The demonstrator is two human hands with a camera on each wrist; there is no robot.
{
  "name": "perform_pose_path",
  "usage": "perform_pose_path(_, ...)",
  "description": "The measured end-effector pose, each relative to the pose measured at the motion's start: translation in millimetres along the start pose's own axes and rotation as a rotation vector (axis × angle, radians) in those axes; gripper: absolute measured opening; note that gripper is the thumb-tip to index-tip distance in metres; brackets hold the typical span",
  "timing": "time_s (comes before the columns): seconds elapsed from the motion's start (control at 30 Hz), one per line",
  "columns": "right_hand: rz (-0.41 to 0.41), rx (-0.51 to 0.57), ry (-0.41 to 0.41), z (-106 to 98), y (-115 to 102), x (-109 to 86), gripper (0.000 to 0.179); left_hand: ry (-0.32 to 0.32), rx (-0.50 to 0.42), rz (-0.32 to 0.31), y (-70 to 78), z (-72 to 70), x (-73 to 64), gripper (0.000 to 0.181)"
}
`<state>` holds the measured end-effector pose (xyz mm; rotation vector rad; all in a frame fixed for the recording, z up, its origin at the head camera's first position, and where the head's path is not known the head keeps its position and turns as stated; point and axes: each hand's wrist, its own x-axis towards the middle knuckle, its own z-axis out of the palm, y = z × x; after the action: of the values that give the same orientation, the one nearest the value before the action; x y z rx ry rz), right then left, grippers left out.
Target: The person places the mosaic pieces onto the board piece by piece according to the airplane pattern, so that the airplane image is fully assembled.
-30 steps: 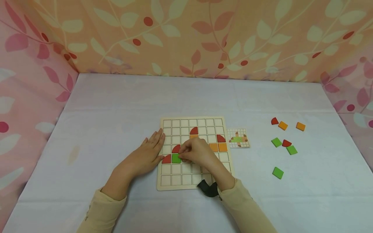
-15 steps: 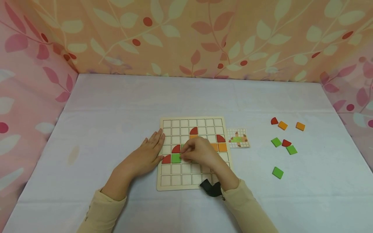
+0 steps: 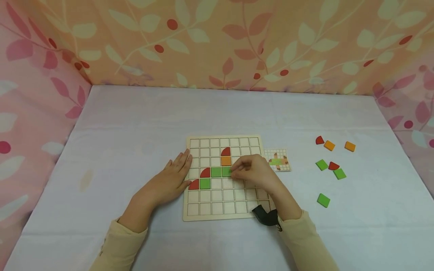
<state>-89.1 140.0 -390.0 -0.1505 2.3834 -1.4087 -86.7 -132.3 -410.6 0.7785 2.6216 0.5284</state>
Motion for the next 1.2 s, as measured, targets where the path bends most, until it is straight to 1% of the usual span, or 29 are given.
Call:
perform_pose_path(0.17, 0.012, 0.003, 0.044, -22.1, 9.9, -5.5, 0.011, 0.002, 0.006, 0.002, 0.0, -0.7, 0.8, 0.070)
perform_pose_path(0.4, 0.067, -0.003, 0.111, -53.2, 29.7, -13.2, 0.018, -0.002, 0.003, -0.002, -0.5, -1.6, 0.8, 0.070)
perform_pose_path(0.67, 0.122, -0.016, 0.206, -91.6, 52.3, -35.0, 0.028, -0.012, 0.003, 0.021, -1.7, 1.7, 0.6, 0.069)
perform_pose_path(0.8, 0.123, -0.031, 0.260, -109.8, 58.7, -42.4, 0.031, -0.003, 0.001, 0.024, -1.2, 1.1, -0.6, 0.068)
perform_pose_path(0.93, 0.134, -0.053, 0.302, -124.2, 63.6, -48.1, 0.034, 0.008, 0.001, 0.022, -1.7, 1.7, -1.1, 0.068)
perform_pose_path(1.1, 0.177, -0.064, 0.341, -139.8, 72.6, -53.6, 0.035, 0.010, -0.003, 0.012, -2.5, 2.5, -1.1, 0.068)
perform_pose_path(1.2, 0.207, -0.060, 0.372, -148.2, 80.2, -57.6, 0.031, 0.013, -0.002, 0.015, -2.5, 2.3, -0.9, 0.068)
